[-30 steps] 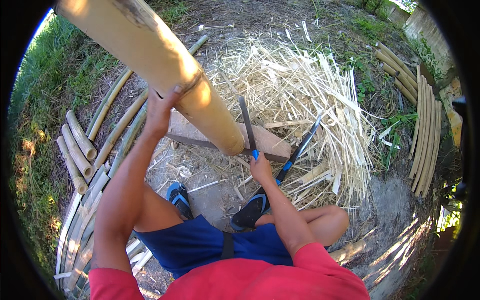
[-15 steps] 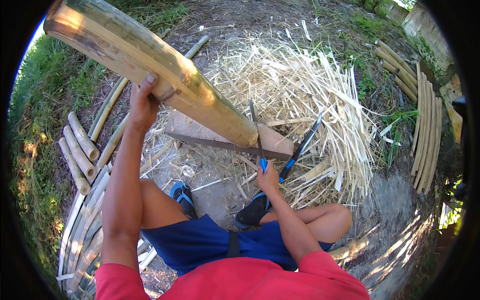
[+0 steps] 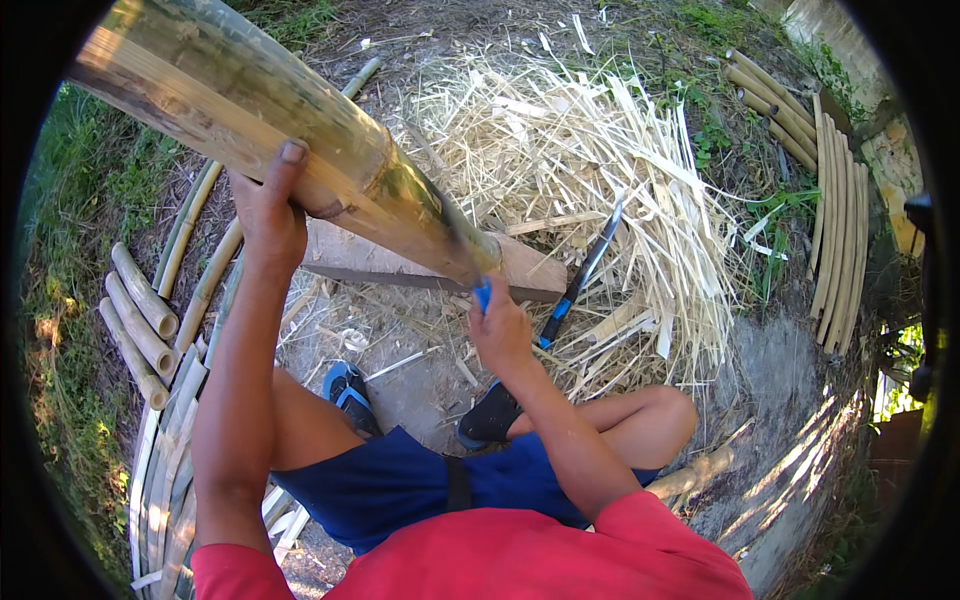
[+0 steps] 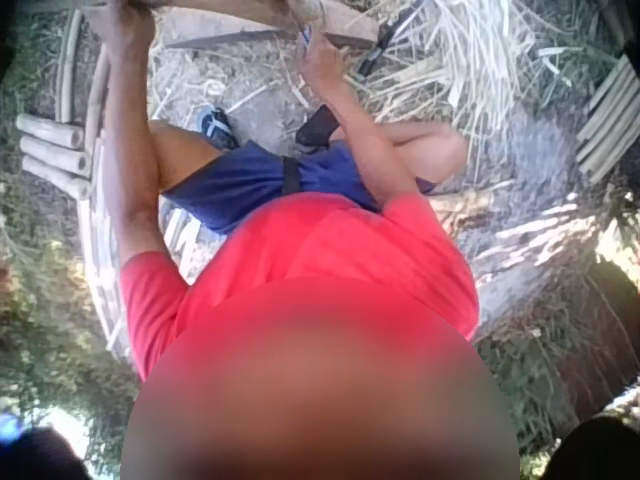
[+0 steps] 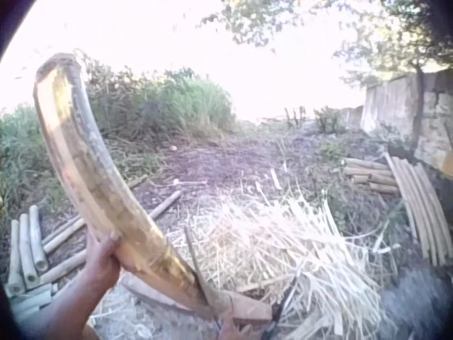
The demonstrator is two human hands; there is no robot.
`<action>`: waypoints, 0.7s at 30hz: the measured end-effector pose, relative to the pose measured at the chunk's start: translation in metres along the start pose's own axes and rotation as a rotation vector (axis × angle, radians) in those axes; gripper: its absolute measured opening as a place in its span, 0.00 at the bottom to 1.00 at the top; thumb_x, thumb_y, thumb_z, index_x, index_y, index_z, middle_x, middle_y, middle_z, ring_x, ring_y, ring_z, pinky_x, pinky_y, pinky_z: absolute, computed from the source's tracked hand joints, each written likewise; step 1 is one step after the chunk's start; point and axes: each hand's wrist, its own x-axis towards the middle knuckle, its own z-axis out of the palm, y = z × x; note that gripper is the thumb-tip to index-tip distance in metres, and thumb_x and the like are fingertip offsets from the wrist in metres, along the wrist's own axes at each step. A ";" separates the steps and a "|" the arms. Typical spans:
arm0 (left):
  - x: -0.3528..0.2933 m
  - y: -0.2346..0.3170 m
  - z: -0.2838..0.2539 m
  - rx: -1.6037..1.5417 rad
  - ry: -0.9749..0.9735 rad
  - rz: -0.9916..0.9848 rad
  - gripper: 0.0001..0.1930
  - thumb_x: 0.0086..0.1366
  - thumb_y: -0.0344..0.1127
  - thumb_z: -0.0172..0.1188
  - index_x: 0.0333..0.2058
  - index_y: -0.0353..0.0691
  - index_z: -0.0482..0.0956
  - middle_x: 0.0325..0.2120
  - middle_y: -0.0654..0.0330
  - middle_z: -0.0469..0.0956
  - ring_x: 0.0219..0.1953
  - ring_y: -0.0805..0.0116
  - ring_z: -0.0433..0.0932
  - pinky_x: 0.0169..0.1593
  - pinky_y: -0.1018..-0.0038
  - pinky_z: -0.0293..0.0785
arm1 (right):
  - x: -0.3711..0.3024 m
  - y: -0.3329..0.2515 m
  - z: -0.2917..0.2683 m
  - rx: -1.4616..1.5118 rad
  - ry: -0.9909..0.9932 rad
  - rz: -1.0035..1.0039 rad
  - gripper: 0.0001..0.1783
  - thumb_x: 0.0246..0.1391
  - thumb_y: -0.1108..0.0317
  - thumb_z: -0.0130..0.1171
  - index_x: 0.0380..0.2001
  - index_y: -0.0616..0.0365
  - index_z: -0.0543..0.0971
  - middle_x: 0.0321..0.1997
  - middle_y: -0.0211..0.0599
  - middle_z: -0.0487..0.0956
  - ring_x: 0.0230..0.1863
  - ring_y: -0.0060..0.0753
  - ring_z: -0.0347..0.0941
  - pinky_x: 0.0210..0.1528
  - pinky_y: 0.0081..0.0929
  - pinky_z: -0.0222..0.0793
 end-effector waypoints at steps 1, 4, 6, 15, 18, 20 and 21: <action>-0.001 0.002 0.002 0.002 -0.014 0.018 0.40 0.59 0.44 0.68 0.64 0.34 0.58 0.56 0.53 0.68 0.59 0.61 0.68 0.65 0.62 0.62 | 0.010 0.009 0.000 -0.019 -0.119 0.185 0.20 0.60 0.66 0.55 0.52 0.64 0.65 0.33 0.64 0.80 0.36 0.71 0.77 0.38 0.59 0.71; -0.004 0.008 0.010 0.070 -0.019 0.101 0.40 0.59 0.43 0.68 0.64 0.33 0.58 0.55 0.53 0.68 0.58 0.61 0.68 0.65 0.63 0.61 | 0.029 0.028 -0.011 -0.069 -0.100 0.210 0.22 0.60 0.63 0.56 0.53 0.61 0.66 0.34 0.65 0.80 0.38 0.70 0.78 0.41 0.60 0.73; -0.013 0.010 0.016 0.131 0.026 0.082 0.40 0.59 0.43 0.68 0.64 0.33 0.58 0.55 0.53 0.68 0.58 0.61 0.68 0.65 0.64 0.61 | 0.028 0.023 -0.012 -0.100 -0.158 0.241 0.21 0.60 0.63 0.55 0.52 0.60 0.66 0.33 0.65 0.80 0.38 0.70 0.78 0.41 0.60 0.73; -0.012 0.012 0.030 0.096 0.124 0.136 0.39 0.59 0.39 0.69 0.63 0.34 0.58 0.56 0.52 0.69 0.58 0.61 0.69 0.65 0.65 0.61 | 0.019 0.045 0.003 -0.056 0.037 0.069 0.17 0.61 0.64 0.56 0.48 0.62 0.67 0.28 0.64 0.78 0.33 0.70 0.76 0.34 0.58 0.70; -0.012 0.015 0.034 0.148 0.157 0.157 0.40 0.58 0.39 0.70 0.63 0.33 0.57 0.55 0.51 0.68 0.58 0.61 0.69 0.64 0.65 0.62 | 0.031 0.054 -0.015 -0.051 -0.051 0.106 0.18 0.61 0.65 0.56 0.50 0.61 0.66 0.33 0.62 0.79 0.35 0.68 0.77 0.35 0.57 0.71; -0.011 0.016 0.038 0.187 0.176 0.157 0.43 0.57 0.39 0.71 0.64 0.33 0.54 0.54 0.50 0.68 0.57 0.61 0.68 0.63 0.64 0.63 | 0.029 0.040 -0.030 0.027 0.028 -0.010 0.18 0.61 0.65 0.56 0.50 0.60 0.66 0.34 0.61 0.80 0.35 0.67 0.78 0.35 0.56 0.71; -0.011 0.016 0.041 0.167 0.178 0.157 0.43 0.57 0.39 0.71 0.63 0.33 0.54 0.54 0.50 0.68 0.57 0.61 0.68 0.63 0.65 0.63 | 0.026 0.029 -0.035 0.072 0.125 -0.109 0.18 0.61 0.66 0.56 0.50 0.60 0.66 0.33 0.61 0.80 0.35 0.68 0.78 0.35 0.57 0.71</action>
